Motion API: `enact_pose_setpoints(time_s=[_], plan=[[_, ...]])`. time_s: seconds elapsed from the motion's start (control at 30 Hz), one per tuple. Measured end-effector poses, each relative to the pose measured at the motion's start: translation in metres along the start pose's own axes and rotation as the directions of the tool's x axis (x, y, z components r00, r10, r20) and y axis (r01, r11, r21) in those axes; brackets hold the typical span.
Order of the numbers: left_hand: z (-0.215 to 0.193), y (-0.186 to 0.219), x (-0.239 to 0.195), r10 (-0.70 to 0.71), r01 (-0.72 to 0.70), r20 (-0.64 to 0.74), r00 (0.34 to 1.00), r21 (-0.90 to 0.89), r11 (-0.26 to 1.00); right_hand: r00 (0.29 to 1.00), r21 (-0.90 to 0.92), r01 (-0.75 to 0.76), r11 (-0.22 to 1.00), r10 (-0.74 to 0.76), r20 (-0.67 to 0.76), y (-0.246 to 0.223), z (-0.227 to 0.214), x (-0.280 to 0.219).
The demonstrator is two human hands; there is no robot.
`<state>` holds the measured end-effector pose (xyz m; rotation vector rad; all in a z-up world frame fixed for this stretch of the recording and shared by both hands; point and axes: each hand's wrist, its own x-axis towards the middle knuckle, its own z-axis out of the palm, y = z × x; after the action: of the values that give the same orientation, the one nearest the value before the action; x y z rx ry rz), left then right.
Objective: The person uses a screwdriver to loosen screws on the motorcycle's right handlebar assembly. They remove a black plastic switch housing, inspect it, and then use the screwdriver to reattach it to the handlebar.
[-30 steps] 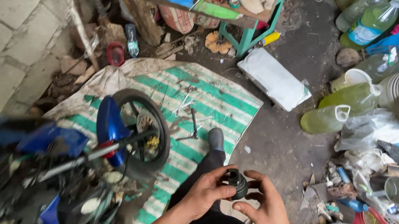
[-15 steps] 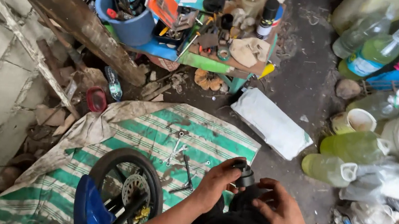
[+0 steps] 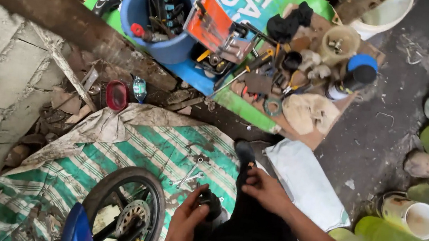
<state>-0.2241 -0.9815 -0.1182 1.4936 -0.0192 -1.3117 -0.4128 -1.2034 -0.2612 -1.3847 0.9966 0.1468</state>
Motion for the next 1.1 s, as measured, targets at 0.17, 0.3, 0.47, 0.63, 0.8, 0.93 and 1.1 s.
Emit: enact_pose_setpoints(time_s=[0.17, 0.3, 0.47, 0.63, 0.8, 0.93, 1.1], plan=[[0.059, 0.060, 0.049, -0.121, 0.130, 0.116, 0.986, -0.072, 0.989, 0.990, -0.194, -0.137, 0.971, 0.128, -0.062, -0.052, -0.079, 0.109], [0.091, 0.092, 0.086, -0.127, 0.144, 0.126, 0.984, -0.137, 0.980, 0.955, 0.168, -0.251, 0.953, 0.272, -0.116, -0.061, -0.121, 0.186], [0.115, 0.137, 0.108, -0.174, 0.213, 0.194, 0.965, -0.200, 0.957, 0.886, 0.331, -0.319, 0.888, 0.404, -0.229, -0.038, -0.149, 0.228], [0.118, 0.157, 0.133, -0.320, 0.306, 0.092, 0.943, 0.140, 0.942, 0.888, -0.279, -0.139, 0.950, -0.004, -0.459, -0.086, -0.211, 0.285], [0.115, 0.139, 0.149, -0.405, 0.402, 0.029, 0.914, 0.080, 0.912, 0.828, -0.652, -0.078, 0.754, -0.315, -0.464, -0.117, -0.277, 0.420], [0.115, 0.150, 0.155, -0.510, 0.510, 0.002, 0.860, 0.021, 0.860, 0.835, -0.705, -0.548, 0.450, 0.256, -0.486, -0.165, -0.277, 0.482], [0.110, 0.138, 0.151, -0.545, 0.516, -0.043, 0.838, -0.266, 0.814, 0.808, -0.682, -0.584, 0.440, 0.234, -0.541, -0.132, -0.273, 0.517]])
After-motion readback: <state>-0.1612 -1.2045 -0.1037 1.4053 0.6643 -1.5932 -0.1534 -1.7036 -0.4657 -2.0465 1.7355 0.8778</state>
